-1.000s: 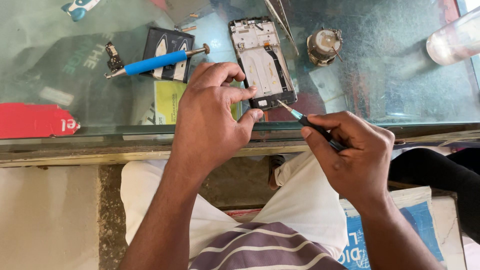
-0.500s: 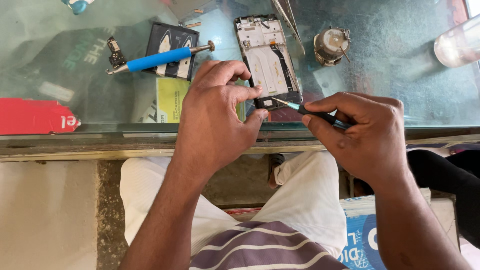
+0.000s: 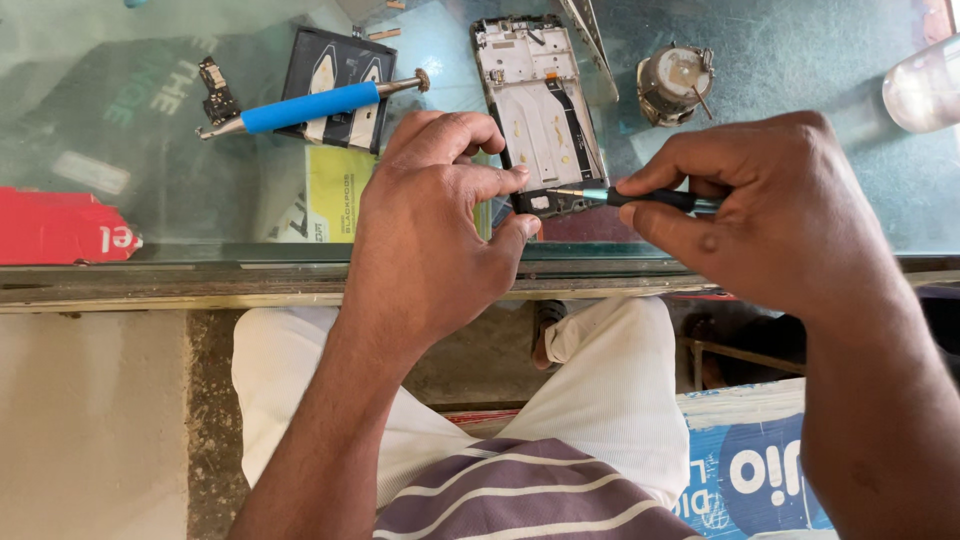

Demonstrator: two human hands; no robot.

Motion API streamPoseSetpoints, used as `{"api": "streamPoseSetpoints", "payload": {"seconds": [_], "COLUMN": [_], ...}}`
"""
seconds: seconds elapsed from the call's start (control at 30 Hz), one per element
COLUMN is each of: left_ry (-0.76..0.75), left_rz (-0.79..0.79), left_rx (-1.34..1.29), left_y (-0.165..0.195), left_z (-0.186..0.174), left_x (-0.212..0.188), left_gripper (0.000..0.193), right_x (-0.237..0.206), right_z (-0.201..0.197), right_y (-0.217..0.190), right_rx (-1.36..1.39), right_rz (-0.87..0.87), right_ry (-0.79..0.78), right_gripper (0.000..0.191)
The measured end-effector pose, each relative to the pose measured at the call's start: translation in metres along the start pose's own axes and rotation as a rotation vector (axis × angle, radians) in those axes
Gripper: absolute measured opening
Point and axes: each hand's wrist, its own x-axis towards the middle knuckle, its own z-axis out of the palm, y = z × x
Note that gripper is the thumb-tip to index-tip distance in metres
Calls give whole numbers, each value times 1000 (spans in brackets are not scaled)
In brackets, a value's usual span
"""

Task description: The person repairs a disassembled smartphone on a glass workbench. They unscrew components with a screwdriver, pry and reposition small parts by hand, place a small circuit board into the phone chassis, spray PCB cleaner onto the assembly, and continue working on the phone with the screwdriver and a blue-handled tool.

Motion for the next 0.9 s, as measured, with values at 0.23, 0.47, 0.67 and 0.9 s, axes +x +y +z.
{"api": "streamPoseSetpoints", "payload": {"seconds": [0.23,0.47,0.67,0.9], "left_ry": [11,3,1,3], "left_rz": [-3,-3,-6,3], "left_rx": [-12,10,20,19], "left_y": [-3,-1,4,6], "left_z": [3,5,4,3], "left_x": [-1,0,0,0], "left_gripper": [28,30,32,32], "right_x": [21,21,20,17], "right_z": [-6,-10,-14,-15], "right_y": [11,8,-1,-4], "right_rx": [-11,11,-49,-54], "right_rz": [-36,-39,-40,-12], "right_ry": [-136,-148,-139,-148], "right_gripper": [17,17,17,16]}}
